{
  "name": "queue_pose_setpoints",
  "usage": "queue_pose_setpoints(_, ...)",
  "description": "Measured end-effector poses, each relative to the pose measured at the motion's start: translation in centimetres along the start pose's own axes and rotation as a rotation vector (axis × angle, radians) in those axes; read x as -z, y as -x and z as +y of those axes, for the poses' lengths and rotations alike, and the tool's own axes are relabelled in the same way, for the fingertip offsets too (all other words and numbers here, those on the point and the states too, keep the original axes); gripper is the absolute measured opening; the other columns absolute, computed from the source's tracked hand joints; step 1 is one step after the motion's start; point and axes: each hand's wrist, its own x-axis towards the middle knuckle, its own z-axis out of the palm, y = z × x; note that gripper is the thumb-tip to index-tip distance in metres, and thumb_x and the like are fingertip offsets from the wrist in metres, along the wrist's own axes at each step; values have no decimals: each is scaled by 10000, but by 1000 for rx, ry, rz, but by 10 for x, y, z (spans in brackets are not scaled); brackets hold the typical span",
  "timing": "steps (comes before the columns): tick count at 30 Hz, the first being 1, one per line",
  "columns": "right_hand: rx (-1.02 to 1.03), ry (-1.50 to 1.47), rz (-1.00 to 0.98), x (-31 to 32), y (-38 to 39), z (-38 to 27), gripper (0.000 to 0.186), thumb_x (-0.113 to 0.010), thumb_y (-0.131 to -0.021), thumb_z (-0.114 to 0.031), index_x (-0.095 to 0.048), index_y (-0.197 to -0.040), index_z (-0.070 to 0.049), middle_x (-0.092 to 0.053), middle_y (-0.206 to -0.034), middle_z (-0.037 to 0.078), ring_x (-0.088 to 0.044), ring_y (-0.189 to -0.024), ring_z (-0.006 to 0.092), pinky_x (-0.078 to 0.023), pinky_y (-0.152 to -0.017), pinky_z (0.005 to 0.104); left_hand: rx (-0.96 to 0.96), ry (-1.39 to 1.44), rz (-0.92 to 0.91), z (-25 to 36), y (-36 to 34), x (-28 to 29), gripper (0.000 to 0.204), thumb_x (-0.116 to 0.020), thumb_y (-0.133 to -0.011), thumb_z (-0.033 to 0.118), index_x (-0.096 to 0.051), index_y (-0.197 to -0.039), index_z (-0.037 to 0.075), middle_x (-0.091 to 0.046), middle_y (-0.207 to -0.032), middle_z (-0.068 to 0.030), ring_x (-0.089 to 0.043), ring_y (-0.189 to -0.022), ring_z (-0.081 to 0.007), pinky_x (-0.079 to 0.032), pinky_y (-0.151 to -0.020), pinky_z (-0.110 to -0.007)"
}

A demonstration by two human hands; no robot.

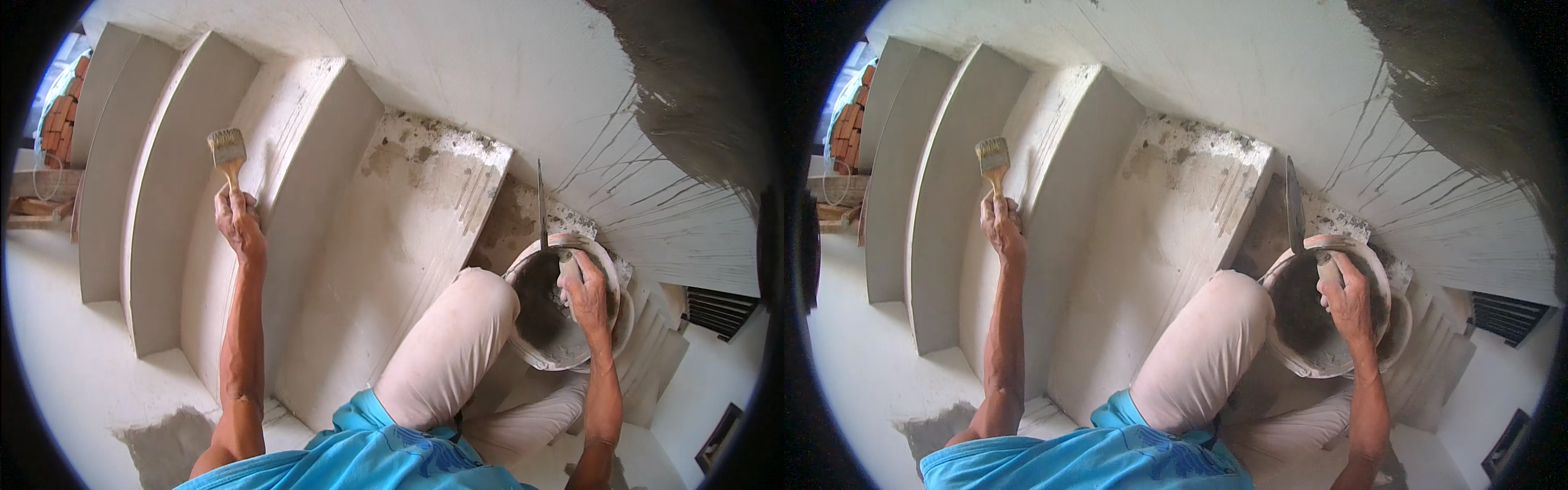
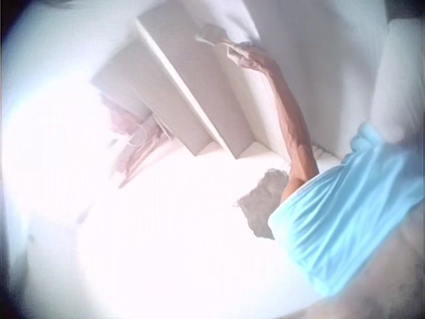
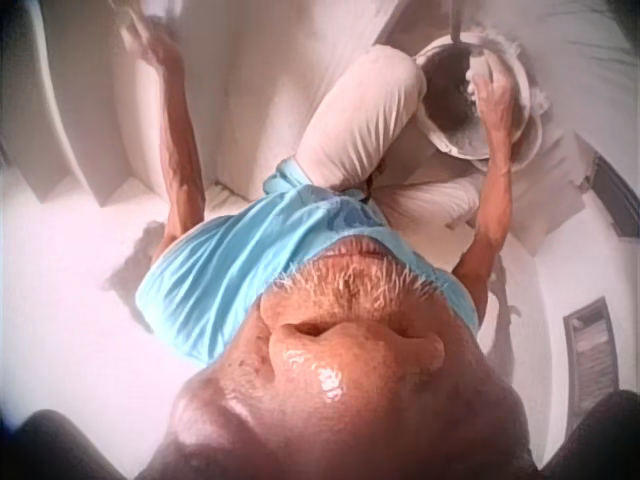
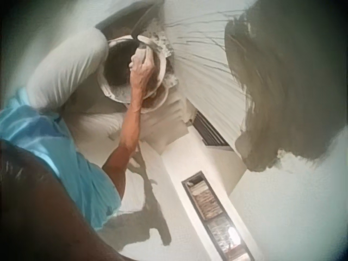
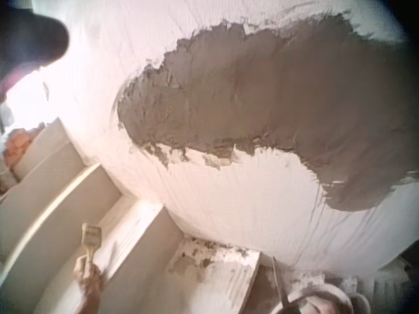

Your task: The person applies plaster to a wall using a trowel and a bucket. They repeatedly scoop plaster from the bucket and spread it onto the wall surface, smoothing it with the trowel. A brush is held in the other hand but not used during the clip.

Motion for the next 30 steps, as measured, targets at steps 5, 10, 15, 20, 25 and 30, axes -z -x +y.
queue_pose_setpoints(5,-7,102,-7,0,3,-3,242,-554,-835,-120,-605,-1046,-13,-591,-700,46,-550,-542,112,-461,-481,283,-56,-71,-35,-7,0,8,280,-493,-1039,260,-599,-1107,9,-491,-740,25,-365,-553,-33,-301,-469,-225)
queue_pose_setpoints(10,-93,-37,8,-16,8,-22,284,-569,-850,-135,-598,-1100,-2,-606,-720,68,-570,-548,131,-479,-503,296,26,10,-75,11,-3,9,259,-507,-1036,265,-599,-1092,29,-493,-713,32,-361,-494,-19,-285,-423,-210)
queue_pose_setpoints(15,40,-33,-85,-29,30,-80,394,-596,-850,-159,-575,-1204,14,-568,-727,56,-568,-593,134,-502,-564,307,9,245,-102,11,-39,10,251,-499,-1037,252,-590,-1098,26,-500,-705,23,-351,-459,-17,-268,-387,-202)
queue_pose_setpoints(20,405,134,81,-16,38,-144,325,-593,-857,-132,-569,-1142,23,-576,-734,59,-562,-632,145,-494,-599,309,-189,212,-30,-9,-76,-15,246,-480,-1042,229,-589,-1106,19,-502,-750,15,-381,-548,-27,-298,-445,-211)
queue_pose_setpoints(25,609,233,372,-39,13,-170,299,-614,-840,-94,-570,-1113,22,-561,-724,116,-544,-612,195,-486,-611,339,-14,258,-145,-8,-70,-29,258,-479,-1034,212,-592,-1165,20,-490,-763,25,-379,-575,-33,-301,-475,-216)
queue_pose_setpoints(30,689,266,686,-73,-35,-215,279,-614,-837,-134,-585,-1068,19,-524,-697,133,-527,-586,240,-474,-585,364,2,304,-142,-12,-68,-23,258,-465,-1044,229,-595,-1116,19,-478,-753,18,-366,-584,-46,-313,-498,-237)
